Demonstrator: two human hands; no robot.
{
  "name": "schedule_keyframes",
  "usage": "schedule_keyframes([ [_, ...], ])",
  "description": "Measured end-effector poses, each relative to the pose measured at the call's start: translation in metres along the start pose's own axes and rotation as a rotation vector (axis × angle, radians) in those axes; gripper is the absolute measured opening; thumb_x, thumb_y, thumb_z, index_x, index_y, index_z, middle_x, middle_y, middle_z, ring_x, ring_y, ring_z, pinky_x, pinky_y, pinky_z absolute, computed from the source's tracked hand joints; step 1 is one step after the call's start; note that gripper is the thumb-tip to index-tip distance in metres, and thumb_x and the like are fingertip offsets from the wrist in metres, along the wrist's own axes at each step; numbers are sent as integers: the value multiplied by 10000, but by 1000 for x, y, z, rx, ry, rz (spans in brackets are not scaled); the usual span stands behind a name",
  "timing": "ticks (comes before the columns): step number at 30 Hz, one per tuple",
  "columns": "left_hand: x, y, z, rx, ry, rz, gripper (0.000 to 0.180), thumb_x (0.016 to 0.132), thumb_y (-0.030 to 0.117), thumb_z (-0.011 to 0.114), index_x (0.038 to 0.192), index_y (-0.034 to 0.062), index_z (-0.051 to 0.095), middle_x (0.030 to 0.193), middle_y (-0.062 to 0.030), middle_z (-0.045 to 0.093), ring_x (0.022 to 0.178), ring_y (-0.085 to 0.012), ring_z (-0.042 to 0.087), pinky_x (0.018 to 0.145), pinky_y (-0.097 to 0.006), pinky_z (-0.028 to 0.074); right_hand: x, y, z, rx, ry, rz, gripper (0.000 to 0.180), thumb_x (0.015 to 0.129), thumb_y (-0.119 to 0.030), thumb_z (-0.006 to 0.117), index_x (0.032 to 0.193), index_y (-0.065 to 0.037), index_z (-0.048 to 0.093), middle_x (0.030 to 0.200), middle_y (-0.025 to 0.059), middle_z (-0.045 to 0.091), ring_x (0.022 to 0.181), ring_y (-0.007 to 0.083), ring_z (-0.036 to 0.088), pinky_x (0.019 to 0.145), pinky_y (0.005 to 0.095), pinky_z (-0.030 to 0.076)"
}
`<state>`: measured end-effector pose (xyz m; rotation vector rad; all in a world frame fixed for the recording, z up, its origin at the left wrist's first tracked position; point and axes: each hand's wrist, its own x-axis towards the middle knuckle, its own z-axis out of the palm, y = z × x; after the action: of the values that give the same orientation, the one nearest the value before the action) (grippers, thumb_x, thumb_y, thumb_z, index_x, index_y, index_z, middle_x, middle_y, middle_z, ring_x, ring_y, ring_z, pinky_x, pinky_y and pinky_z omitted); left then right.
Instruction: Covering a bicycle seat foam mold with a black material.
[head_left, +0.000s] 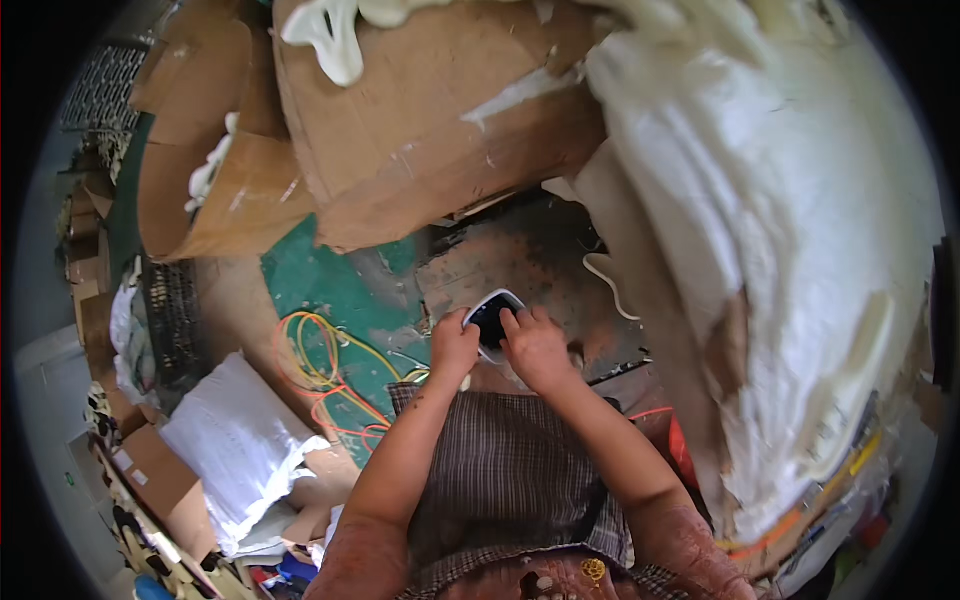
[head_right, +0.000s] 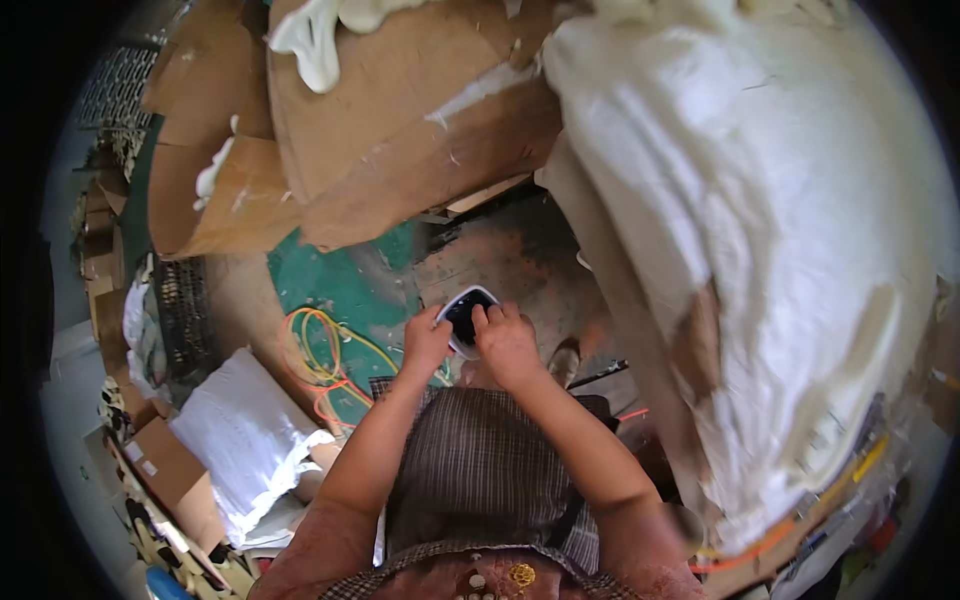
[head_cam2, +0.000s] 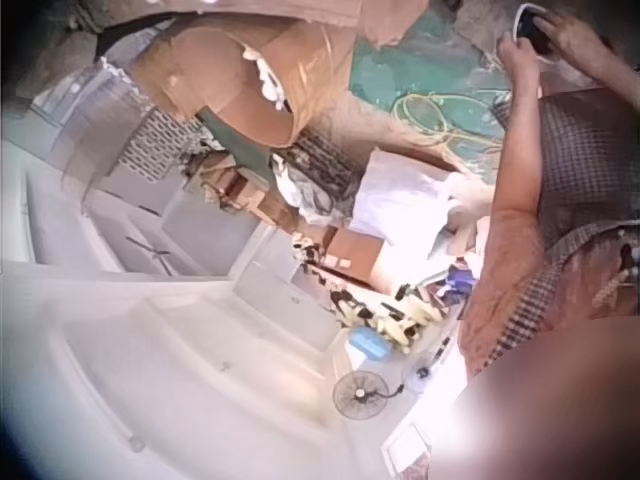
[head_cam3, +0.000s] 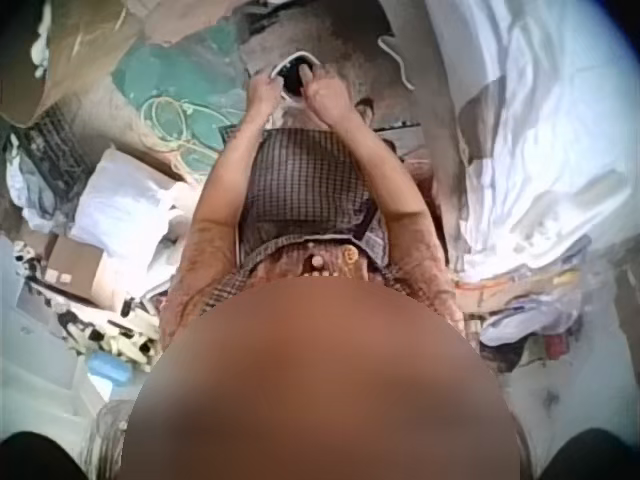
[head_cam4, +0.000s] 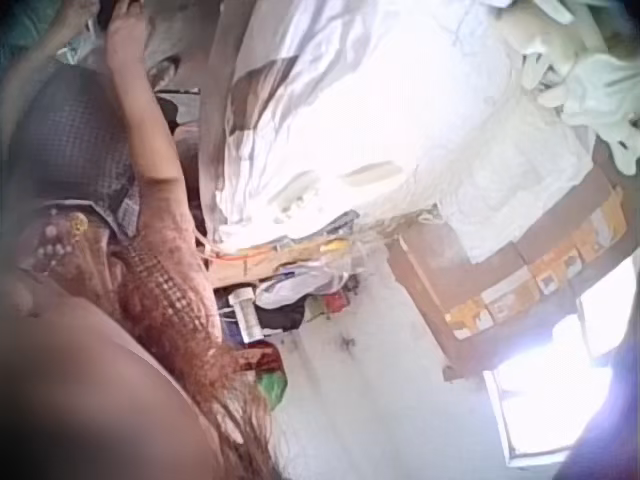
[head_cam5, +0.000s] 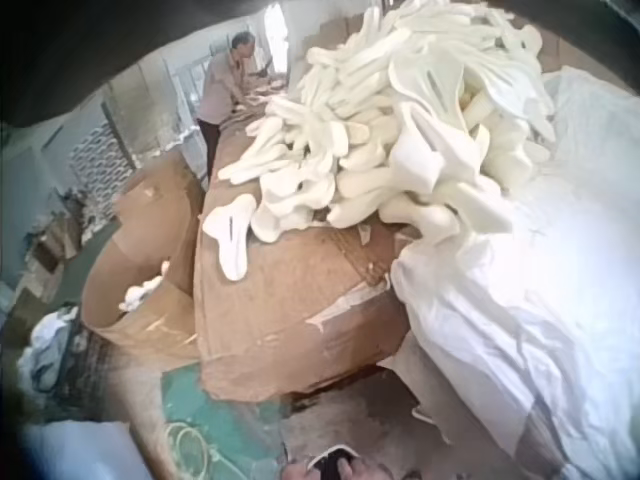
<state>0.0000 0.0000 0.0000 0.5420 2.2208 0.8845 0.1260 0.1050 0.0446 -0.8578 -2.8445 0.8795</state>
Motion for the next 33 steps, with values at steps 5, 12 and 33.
schedule_keyframes([
  [5, 116, -126, 129, 38, -131, 35, 242, 721, 96, 503, 897, -28, 614, 799, -266, 614, 787, -435, 597, 726, -469, 476, 60, 147, 203, -222, -213, 67, 161, 724, -124, 605, 873, -88, 655, 791, 142, 641, 774, 294, 627, 597, 401, 496],
  [12, 224, -227, 233, -299, -95, -229, 250, 741, 94, 499, 926, -20, 622, 801, -264, 613, 840, -423, 600, 740, -466, 478, 117, 268, 308, 672, 83, 331, 169, 837, -206, 597, 869, -40, 603, 795, 79, 607, 752, 199, 596, 652, 342, 486],
  [33, 193, -124, 169, -1639, -633, -241, 652, 878, 625, 366, 1233, 100, 520, 1268, -105, 527, 1195, -276, 465, 1035, -423, 337, 157, 175, 286, 263, 596, 336, 319, 780, -329, 633, 629, -48, 613, 657, 177, 610, 639, 384, 603, 563, 449, 469],
])
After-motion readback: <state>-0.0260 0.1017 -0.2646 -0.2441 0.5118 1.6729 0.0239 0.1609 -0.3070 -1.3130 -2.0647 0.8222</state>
